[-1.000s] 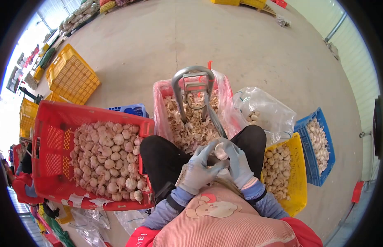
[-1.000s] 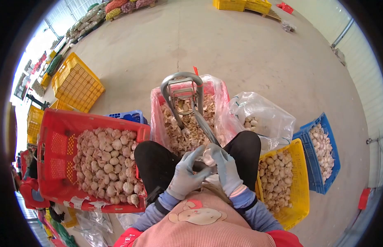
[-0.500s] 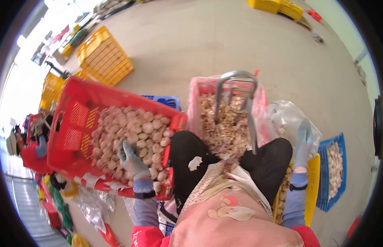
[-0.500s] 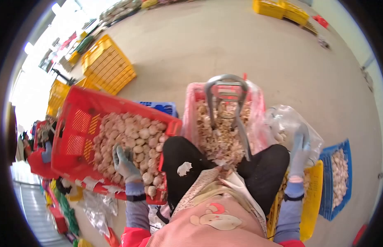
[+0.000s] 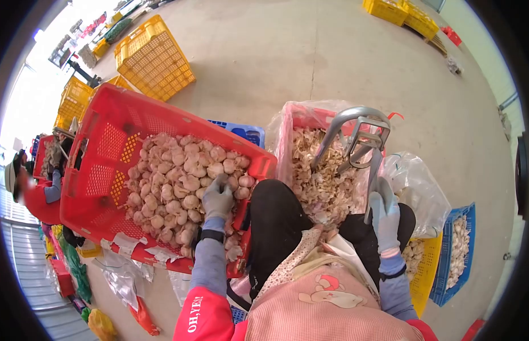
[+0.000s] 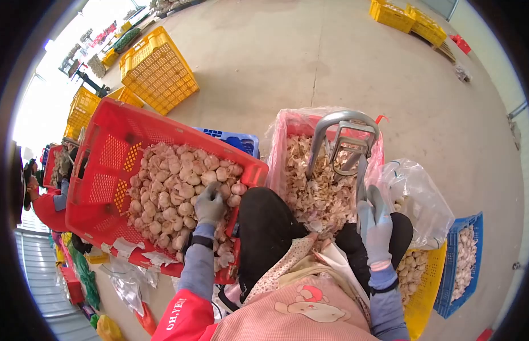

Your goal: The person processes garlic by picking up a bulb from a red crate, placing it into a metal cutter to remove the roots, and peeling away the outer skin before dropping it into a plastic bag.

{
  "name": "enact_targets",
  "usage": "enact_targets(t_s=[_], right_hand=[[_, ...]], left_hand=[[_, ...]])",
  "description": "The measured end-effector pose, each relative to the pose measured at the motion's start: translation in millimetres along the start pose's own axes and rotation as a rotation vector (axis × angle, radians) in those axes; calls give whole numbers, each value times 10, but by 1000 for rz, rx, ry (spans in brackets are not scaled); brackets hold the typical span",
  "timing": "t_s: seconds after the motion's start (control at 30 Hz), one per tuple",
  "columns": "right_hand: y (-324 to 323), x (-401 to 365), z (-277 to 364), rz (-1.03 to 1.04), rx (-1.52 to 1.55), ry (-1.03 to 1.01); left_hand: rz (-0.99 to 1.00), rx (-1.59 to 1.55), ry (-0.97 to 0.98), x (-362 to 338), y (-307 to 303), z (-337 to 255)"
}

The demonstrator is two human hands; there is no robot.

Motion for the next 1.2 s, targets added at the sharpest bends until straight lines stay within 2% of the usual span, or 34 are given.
enact_targets(t_s=[0.07, 0.13, 0.17, 0.27, 0.37, 0.47, 0.5, 0.57, 0.6, 0.63, 0.7, 0.77, 0.87, 0.93, 1.07, 1.2], right_hand=[[135, 39, -168, 228, 103, 318], [304, 58, -349, 301, 174, 277], [324, 56, -422, 316, 243, 334], [301, 54, -462, 405, 144, 381], [309, 63, -546, 321, 197, 273], [285, 41, -511, 336, 145, 319], [268, 36, -582, 333, 73, 322], [235, 38, -766, 334, -79, 327], [222, 12, -669, 377, -26, 380], [180, -29, -427, 421, 26, 431], [74, -93, -80, 495, 137, 511], [-64, -183, 135, 538, 265, 572], [-260, -222, 435, 675, 383, 557], [-323, -218, 590, 682, 379, 529], [-348, -209, 604, 687, 379, 534], [-317, -217, 486, 686, 428, 542]], left_hand=[[-50, -198, -67, -64, -12, 105], [27, 80, -81, -161, -101, -154], [63, 218, -88, -186, -122, -260], [-23, 293, -90, -66, 59, -174], [2, 241, -177, 63, 189, -59], [-24, 117, -131, 10, 43, -209], [-91, -146, -249, -74, -8, -308], [-49, -712, -309, -168, 9, -348], [-31, -998, -342, -212, 6, -408], [24, -1201, -281, -298, -43, -753], [195, -1361, -233, -424, -22, -1257], [288, -1337, -168, -593, 37, -1760], [445, -1482, -189, -803, 439, -2167], [599, -1504, -88, -880, 707, -2299], [647, -1383, -93, -900, 1008, -2440], [662, -1222, 36, -772, 1120, -2552]])
Point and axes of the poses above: each hand's wrist, its own x-axis towards the middle knuckle, its own y-axis out of the palm, z = x × y, the point moved 6 cm from there along x, towards the middle knuckle, and after that the axes turned 7 degrees about y, right-handed, at the moved point
